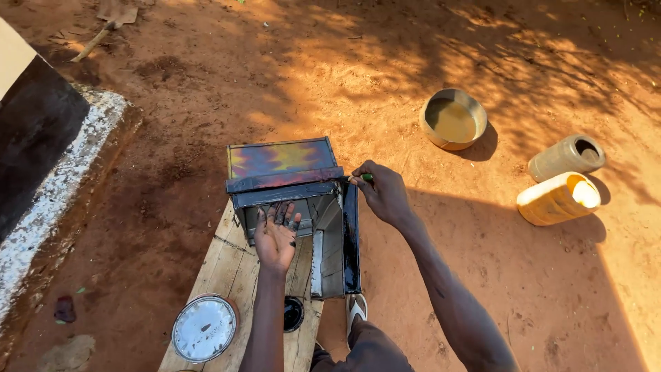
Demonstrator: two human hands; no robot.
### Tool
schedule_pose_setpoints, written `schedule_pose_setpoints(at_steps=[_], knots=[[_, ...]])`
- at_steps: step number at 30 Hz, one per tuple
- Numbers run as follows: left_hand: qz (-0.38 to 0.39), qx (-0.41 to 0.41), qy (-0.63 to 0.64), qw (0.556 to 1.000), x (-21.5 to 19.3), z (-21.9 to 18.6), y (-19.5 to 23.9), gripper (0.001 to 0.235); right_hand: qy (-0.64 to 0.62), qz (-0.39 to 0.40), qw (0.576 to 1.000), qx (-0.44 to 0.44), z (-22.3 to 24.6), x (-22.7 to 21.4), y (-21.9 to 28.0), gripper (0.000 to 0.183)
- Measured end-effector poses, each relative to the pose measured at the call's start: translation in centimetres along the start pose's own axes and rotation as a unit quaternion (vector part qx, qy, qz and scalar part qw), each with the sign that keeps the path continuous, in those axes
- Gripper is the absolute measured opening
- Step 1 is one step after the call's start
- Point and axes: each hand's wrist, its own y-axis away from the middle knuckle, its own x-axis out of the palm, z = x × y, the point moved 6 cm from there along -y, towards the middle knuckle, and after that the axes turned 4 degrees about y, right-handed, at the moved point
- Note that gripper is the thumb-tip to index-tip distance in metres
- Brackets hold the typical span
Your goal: Painting a metal box with black paint using a paintbrush on a wooden table in an outdoor fabrication area.
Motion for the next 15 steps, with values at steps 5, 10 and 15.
schedule_pose_setpoints(at_steps=[5, 10, 15], knots=[[-0.008, -0.004, 0.008, 1.000, -0.2, 0.4, 0.7, 0.035, -0.054, 0.034, 0.998, -0.015, 0.2, 1.2, 0.0, 0.008], [-0.008, 0.010, 0.018, 1.000, 0.1, 0.4, 0.3, 0.030, 0.005, -0.012, 1.000, -0.021, 1.3, 1.2, 0.8, 0.009], [-0.011, 0.011, -0.008, 1.000, 0.4, 0.5, -0.1, 0.029, -0.042, -0.110, 0.991, 0.063, 0.2, 1.4, 2.2, 0.019]])
